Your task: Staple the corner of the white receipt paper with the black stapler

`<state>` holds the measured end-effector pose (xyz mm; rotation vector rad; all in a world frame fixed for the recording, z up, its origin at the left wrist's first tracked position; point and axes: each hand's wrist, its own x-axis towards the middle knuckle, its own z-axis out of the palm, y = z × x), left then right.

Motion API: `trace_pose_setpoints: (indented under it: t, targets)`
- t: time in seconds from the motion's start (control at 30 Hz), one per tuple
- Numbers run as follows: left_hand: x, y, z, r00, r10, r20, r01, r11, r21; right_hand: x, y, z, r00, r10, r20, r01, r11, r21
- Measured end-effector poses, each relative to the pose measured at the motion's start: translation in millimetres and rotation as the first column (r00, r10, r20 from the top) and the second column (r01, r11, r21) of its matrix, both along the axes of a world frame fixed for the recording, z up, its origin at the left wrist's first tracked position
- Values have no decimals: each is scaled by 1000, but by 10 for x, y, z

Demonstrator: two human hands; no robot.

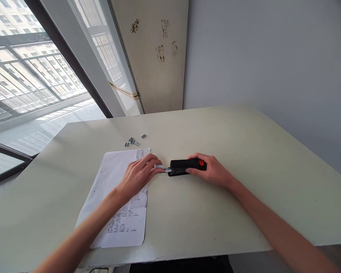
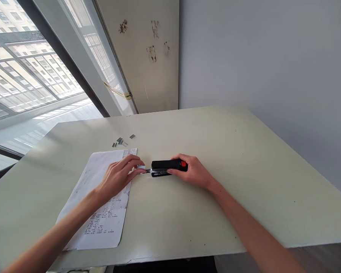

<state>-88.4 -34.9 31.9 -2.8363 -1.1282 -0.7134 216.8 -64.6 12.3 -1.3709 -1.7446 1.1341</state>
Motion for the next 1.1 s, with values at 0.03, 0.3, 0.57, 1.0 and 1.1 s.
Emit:
trace_pose_setpoints:
  t: [0.03,0.3,0.57,1.0,1.1]
  targets:
    - [16,-14,-11,1000,14,-13,-14,1000,-4,1,-1,0,1000,-1,3,1,1000,1]
    - [126,-122,-60,997,65,-48,-68,996,-52,10,10,-7,1000,2,10,-2,1000,4]
    - [113,-132,-71,998,54,-30,-56,996,-72,6,5,12,1000,2,30,-2,1000,-1]
    - [84,-141,-99,1000,8,-10,-8,1000,11,-1,5,2,999,8,38,-8,1000,-4]
    - [79,-140,-119,1000,0,-8,0,999,37,1,4,3,999,9,46,-9,1000,-3]
